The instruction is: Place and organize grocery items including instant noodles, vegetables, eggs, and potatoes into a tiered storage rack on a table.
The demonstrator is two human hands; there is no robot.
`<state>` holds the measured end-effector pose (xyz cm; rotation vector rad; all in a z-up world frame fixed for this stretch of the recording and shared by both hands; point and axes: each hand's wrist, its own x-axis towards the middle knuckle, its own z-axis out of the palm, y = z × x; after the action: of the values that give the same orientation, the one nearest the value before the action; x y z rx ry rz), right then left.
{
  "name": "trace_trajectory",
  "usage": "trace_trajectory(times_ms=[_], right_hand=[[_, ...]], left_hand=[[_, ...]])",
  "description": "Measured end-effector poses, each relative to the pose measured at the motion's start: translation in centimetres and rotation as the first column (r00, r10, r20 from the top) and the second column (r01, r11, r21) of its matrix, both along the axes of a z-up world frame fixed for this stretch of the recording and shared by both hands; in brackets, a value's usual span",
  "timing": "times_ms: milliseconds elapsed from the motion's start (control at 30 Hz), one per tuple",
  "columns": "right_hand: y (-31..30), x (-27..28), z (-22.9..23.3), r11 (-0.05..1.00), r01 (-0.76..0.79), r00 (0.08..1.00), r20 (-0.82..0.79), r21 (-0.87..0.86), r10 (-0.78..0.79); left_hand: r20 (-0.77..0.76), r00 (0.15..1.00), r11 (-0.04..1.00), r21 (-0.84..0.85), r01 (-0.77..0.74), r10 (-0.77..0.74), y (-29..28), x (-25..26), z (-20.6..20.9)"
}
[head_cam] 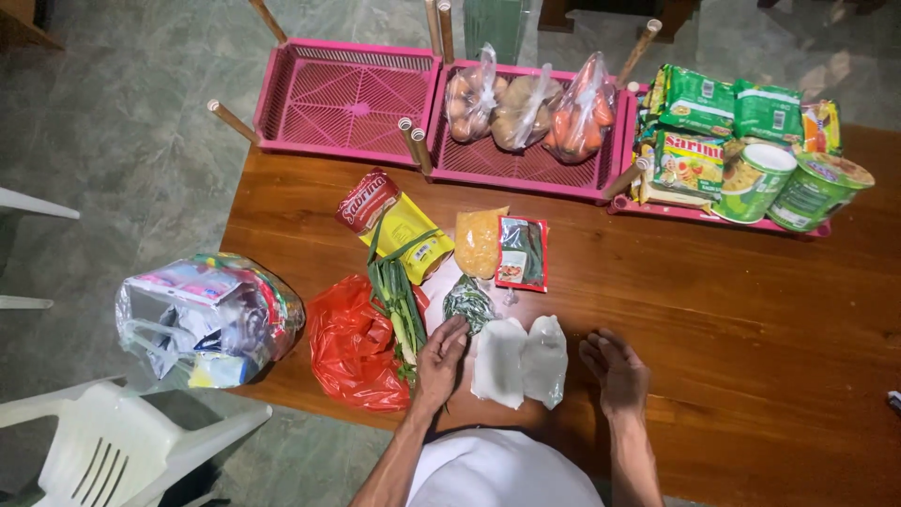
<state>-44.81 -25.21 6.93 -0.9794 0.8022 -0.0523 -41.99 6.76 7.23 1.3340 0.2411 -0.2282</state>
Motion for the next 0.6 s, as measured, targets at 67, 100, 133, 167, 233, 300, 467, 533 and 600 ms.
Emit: trace_trajectory(times_ms=[67,100,133,167,233,300,467,533,600], right_hand=[[0.0,-0.2,0.5,1.000,-0.003,1.000,-0.003,-0.008,0.003],[0.1,-0.3,0.7,1.000,-0.009,1.000,-0.011,-0.017,0.009],[0.1,-0.5,0.7,1.000,-0.009,1.000,-0.014,-0.015,0.009],[0.1,-0.7,0.8,1.000,-0.002,1.000,0.003,-0.011,0.002],[0.1,-0.7,0.8,1.000,0.002,1.000,0.029,-0.006,-0.001],[0.2,-0.9,1.1,1.000,-0.003,1.000,0.012,-0.026,0.003],[0.2,-1.4,0.7,0.999,-0.036,0.999,0.023,-0.036,0.037],[0.1,-1.7,0.5,0.998,-0.049,0.998,0.041,-0.028,0.050],[0.0,-1.9,0.7,0.998,-0.065,0.997,0.048,-0.018,0.066]], left_hand=[[0.011,1.000,1.000,-0.027,0.002,-0.002,-0.6,-0.5,-0.7],[0.018,1.000,0.998,-0.057,0.002,-0.001,-0.9,-0.6,-1.2],[0.015,1.000,0.998,-0.055,0.002,-0.001,-1.2,-0.9,-0.9],[0.011,1.000,0.999,-0.049,0.010,-0.009,-1.5,-1.1,-0.6],[0.015,1.000,0.999,-0.043,0.014,-0.013,-2.0,-1.2,-0.6],[-0.015,1.000,0.997,-0.076,0.017,-0.018,-2.3,-1.6,-0.9],[-0.023,1.000,0.997,-0.071,0.019,-0.020,-2.9,-2.3,-0.1],[-0.021,1.000,0.998,-0.064,0.016,-0.017,-3.0,-2.6,-0.2],[0.013,1.000,0.997,-0.071,0.024,-0.023,-3.0,-3.0,-0.5]])
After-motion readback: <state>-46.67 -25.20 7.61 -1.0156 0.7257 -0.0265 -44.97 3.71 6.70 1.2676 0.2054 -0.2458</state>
